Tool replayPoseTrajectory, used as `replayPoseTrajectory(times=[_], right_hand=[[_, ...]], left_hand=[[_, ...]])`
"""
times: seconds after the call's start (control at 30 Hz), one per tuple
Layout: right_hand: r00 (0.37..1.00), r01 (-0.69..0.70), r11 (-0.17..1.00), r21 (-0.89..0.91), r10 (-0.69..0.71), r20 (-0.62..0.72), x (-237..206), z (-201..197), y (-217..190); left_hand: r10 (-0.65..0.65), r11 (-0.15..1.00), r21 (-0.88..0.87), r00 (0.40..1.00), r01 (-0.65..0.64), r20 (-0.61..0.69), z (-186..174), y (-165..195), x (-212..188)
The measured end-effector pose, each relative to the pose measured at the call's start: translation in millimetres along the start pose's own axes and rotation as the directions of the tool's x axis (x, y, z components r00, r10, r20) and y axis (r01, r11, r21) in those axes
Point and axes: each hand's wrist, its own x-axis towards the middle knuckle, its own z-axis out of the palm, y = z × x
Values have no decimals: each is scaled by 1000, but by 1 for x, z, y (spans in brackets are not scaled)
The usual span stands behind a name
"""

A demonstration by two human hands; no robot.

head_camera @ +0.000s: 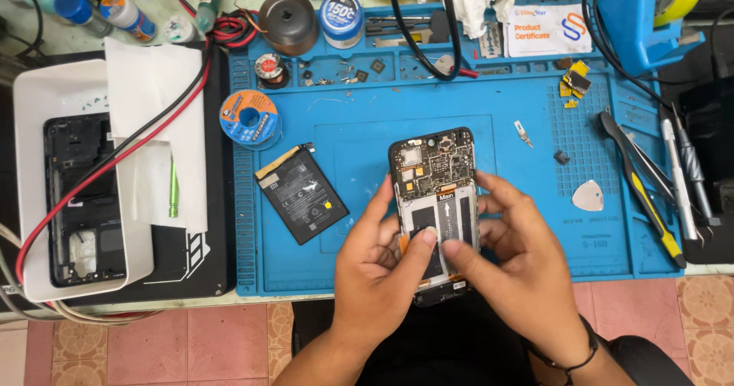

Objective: The person reassembles a disassembled smartphone by reconnecting internal components, installing the battery, and closing the casing. The person then connects a charging cable to test the device, which powers on and displays a charging icon.

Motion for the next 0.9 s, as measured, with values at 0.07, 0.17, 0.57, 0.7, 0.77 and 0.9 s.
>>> replayPoseTrajectory(times=[0.07,0.17,0.57,0.7,0.77,0.9], right_hand=[[997,-40,998,45,42,-59,0,1,3],[989,-88,996,16,89,-120,-1,-4,2],[864,358,690,-630,10,503,65,-45,-58],[823,109,653,-750,364,436,78,-33,-56],[850,123,609,-784,343,400,78,-26,-54],[836,511,473,-718,-81,542,79,-12,-54]], left_hand=[[0,1000,-30,1000,0,6,0,1,-1],[5,999,-40,999,-4,36,0,2,-3],[406,532,757,898,-381,166,-32,55,-25],[355,390,837,901,-385,249,-34,53,-21],[432,256,886,866,-387,253,-31,50,-22],[607,155,913,765,-378,214,-30,49,-22]])
